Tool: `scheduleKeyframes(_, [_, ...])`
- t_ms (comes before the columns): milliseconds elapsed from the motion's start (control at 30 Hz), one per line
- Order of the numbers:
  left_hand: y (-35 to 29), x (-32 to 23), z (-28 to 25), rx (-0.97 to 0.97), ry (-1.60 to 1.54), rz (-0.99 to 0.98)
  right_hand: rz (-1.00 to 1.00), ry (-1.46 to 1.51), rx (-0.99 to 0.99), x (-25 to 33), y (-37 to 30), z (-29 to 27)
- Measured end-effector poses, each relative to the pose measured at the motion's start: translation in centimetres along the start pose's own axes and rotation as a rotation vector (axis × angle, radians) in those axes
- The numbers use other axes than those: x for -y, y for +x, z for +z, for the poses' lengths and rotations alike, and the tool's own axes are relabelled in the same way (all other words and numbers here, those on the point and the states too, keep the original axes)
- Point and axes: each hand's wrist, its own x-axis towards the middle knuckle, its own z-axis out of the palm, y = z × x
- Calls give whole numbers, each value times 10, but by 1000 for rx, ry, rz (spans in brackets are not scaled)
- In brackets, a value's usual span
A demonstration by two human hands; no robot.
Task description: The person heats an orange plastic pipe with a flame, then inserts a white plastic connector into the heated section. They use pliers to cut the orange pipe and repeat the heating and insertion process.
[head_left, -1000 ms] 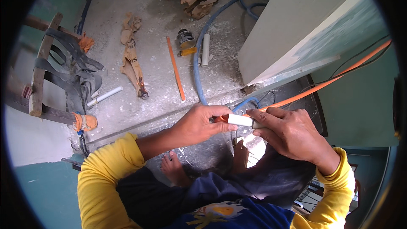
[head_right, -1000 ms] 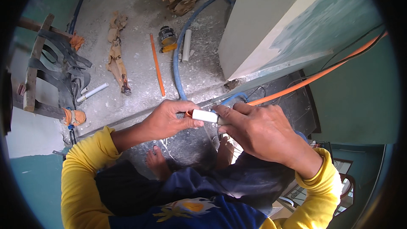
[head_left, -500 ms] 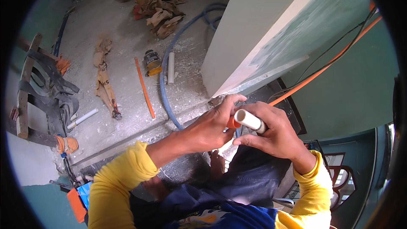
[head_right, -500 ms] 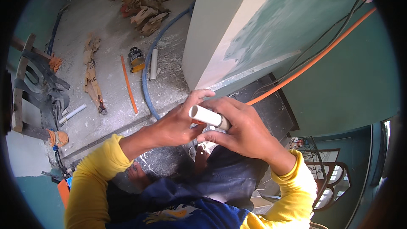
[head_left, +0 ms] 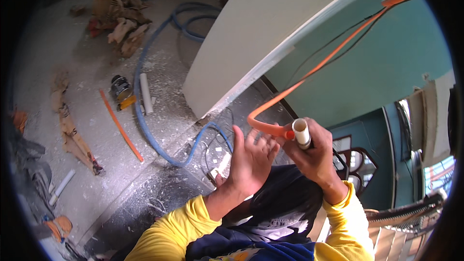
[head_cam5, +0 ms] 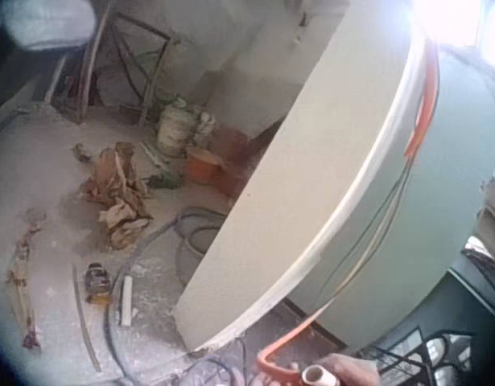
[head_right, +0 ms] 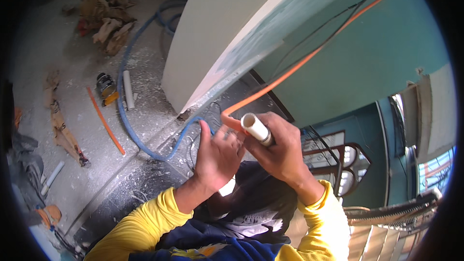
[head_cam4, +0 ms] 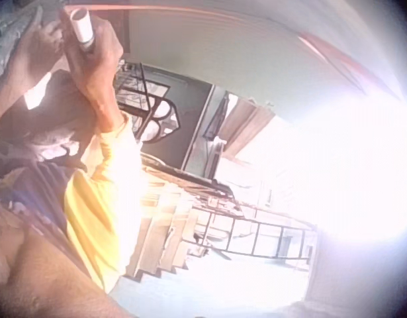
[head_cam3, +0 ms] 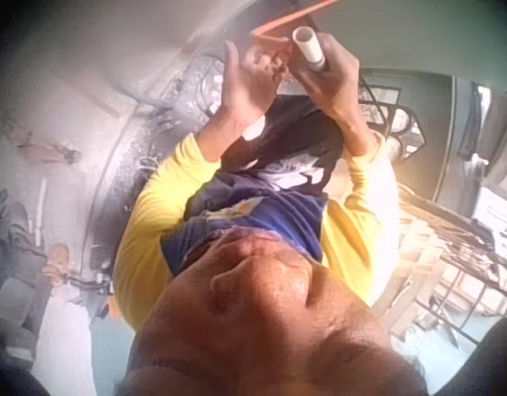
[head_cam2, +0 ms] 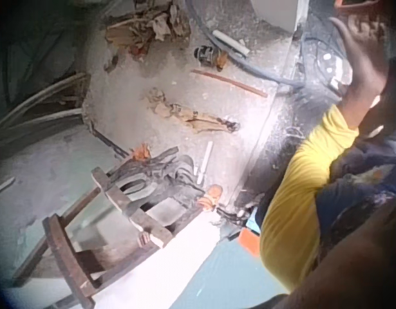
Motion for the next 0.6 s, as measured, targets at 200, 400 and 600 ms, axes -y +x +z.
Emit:
scheduleKeyframes(200, [37, -11, 23, 207, -340, -94, 340, -96, 139, 47, -26, -23])
scheduleKeyframes(400, [57, -23, 34, 324, -485, -152, 278, -281, 157, 64, -47, -31])
scheduleKeyframes(600, [50, -13, 32, 233, -145, -15, 121, -330, -34, 18, -80, -6])
